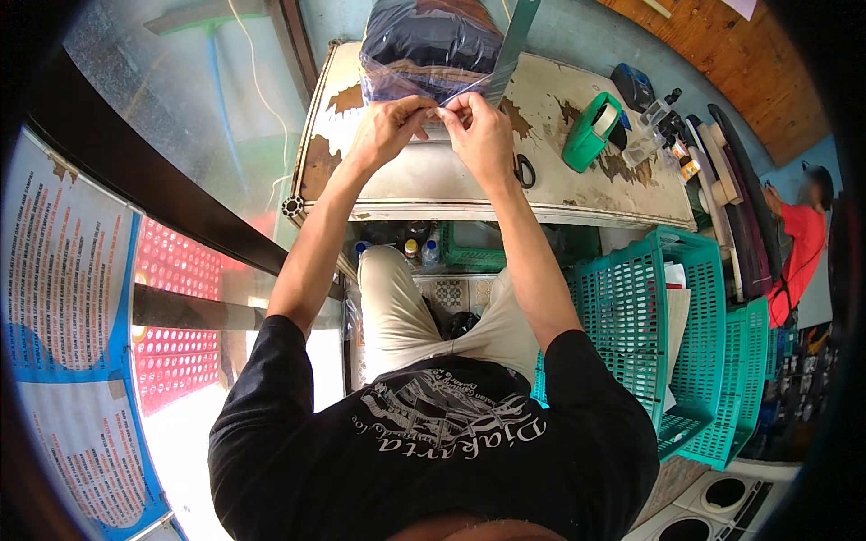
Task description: The person tapes a plastic bag containing clothes, places it in a basket, and then folds dark and light colored shirts on a table, spraying them with a liquid from a bottle.
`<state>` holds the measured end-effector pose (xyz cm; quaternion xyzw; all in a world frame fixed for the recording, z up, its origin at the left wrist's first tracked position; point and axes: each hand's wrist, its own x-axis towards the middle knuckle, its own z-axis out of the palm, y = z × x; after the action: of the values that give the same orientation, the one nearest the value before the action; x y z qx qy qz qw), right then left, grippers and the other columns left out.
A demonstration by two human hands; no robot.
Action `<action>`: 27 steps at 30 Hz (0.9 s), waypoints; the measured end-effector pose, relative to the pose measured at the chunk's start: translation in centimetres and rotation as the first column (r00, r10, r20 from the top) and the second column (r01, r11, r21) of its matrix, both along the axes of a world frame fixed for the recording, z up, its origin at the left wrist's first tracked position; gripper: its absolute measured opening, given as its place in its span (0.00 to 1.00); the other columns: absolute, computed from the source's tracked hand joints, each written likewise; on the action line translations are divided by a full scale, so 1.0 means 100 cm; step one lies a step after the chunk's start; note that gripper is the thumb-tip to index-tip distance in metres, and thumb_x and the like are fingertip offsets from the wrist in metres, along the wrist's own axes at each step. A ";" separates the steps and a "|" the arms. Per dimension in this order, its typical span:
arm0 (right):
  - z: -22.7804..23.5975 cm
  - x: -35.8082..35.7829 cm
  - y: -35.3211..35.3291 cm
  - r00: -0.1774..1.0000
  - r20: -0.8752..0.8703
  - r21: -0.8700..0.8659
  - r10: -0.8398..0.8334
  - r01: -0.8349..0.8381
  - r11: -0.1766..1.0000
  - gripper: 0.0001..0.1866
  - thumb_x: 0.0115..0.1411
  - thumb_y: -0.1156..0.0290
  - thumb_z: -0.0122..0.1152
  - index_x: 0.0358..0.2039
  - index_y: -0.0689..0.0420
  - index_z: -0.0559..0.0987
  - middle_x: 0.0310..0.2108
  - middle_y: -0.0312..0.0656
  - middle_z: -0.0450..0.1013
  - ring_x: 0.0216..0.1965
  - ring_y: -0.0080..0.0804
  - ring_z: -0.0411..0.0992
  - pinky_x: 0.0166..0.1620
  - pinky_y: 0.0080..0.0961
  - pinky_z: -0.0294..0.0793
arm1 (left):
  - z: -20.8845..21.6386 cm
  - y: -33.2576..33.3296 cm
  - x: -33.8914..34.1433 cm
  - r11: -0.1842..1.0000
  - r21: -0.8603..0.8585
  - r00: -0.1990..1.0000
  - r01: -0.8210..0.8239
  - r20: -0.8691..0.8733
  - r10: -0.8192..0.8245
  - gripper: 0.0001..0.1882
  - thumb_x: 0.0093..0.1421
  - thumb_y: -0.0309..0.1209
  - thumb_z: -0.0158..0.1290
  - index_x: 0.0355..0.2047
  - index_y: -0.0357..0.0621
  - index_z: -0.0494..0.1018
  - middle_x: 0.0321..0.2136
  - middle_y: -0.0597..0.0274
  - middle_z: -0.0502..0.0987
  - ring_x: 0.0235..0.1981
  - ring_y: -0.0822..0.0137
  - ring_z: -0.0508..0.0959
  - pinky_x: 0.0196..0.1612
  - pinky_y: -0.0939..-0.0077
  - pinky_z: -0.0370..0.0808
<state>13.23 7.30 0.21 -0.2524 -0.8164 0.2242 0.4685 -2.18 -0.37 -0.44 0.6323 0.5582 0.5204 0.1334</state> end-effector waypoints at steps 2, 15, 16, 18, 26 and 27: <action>0.000 -0.002 -0.002 0.999 -0.026 0.037 -0.037 0.038 0.999 0.07 0.53 0.71 0.67 0.27 0.57 0.76 0.24 0.40 0.76 0.24 0.37 0.75 0.28 0.32 0.72 | 0.000 -0.001 0.000 1.000 -0.013 1.000 -0.017 0.006 0.017 0.09 0.63 0.27 0.51 0.40 0.36 0.76 0.28 0.56 0.81 0.27 0.67 0.83 0.30 0.76 0.77; 0.012 -0.002 -0.011 0.883 0.044 0.084 -0.468 0.463 0.882 0.22 0.47 0.63 0.74 0.33 0.56 0.69 0.23 0.40 0.74 0.24 0.42 0.75 0.29 0.37 0.72 | -0.008 0.007 -0.002 0.999 0.008 0.997 -0.031 0.071 0.030 0.08 0.64 0.28 0.51 0.38 0.38 0.77 0.30 0.60 0.82 0.34 0.72 0.83 0.37 0.78 0.77; 0.014 0.001 -0.009 0.904 0.054 0.045 -0.423 0.421 0.906 0.24 0.46 0.61 0.75 0.33 0.56 0.68 0.22 0.39 0.74 0.24 0.42 0.75 0.29 0.37 0.72 | -0.008 0.008 0.000 0.999 0.005 0.996 -0.038 0.078 0.038 0.08 0.64 0.29 0.51 0.38 0.38 0.77 0.30 0.60 0.82 0.33 0.72 0.82 0.37 0.79 0.77; 0.011 0.004 0.000 0.935 0.018 0.016 -0.354 0.353 0.935 0.27 0.44 0.60 0.77 0.34 0.56 0.66 0.21 0.38 0.71 0.24 0.41 0.73 0.29 0.38 0.71 | -0.008 0.008 0.001 0.999 0.003 0.995 -0.043 0.087 0.043 0.08 0.64 0.29 0.51 0.38 0.38 0.77 0.29 0.61 0.82 0.33 0.73 0.82 0.37 0.79 0.76; 0.003 0.010 0.001 0.962 -0.001 0.114 -0.272 0.270 0.956 0.26 0.45 0.64 0.76 0.36 0.56 0.66 0.22 0.38 0.69 0.25 0.39 0.72 0.29 0.37 0.71 | -0.007 0.006 0.006 0.999 0.002 0.994 -0.050 0.099 0.049 0.09 0.65 0.29 0.51 0.40 0.37 0.77 0.29 0.61 0.82 0.31 0.74 0.81 0.37 0.80 0.76; 0.003 0.009 0.001 0.959 0.012 0.139 -0.284 0.280 0.950 0.26 0.46 0.65 0.75 0.36 0.56 0.66 0.23 0.38 0.69 0.25 0.39 0.72 0.29 0.36 0.72 | -0.008 0.007 0.005 0.999 0.004 0.994 -0.050 0.097 0.050 0.09 0.65 0.29 0.51 0.40 0.37 0.77 0.29 0.61 0.82 0.31 0.74 0.81 0.37 0.80 0.76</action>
<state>14.13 7.37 0.51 -0.3374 -0.7926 0.0950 0.4990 -1.64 0.30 -1.22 0.5925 0.5650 0.5556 0.1452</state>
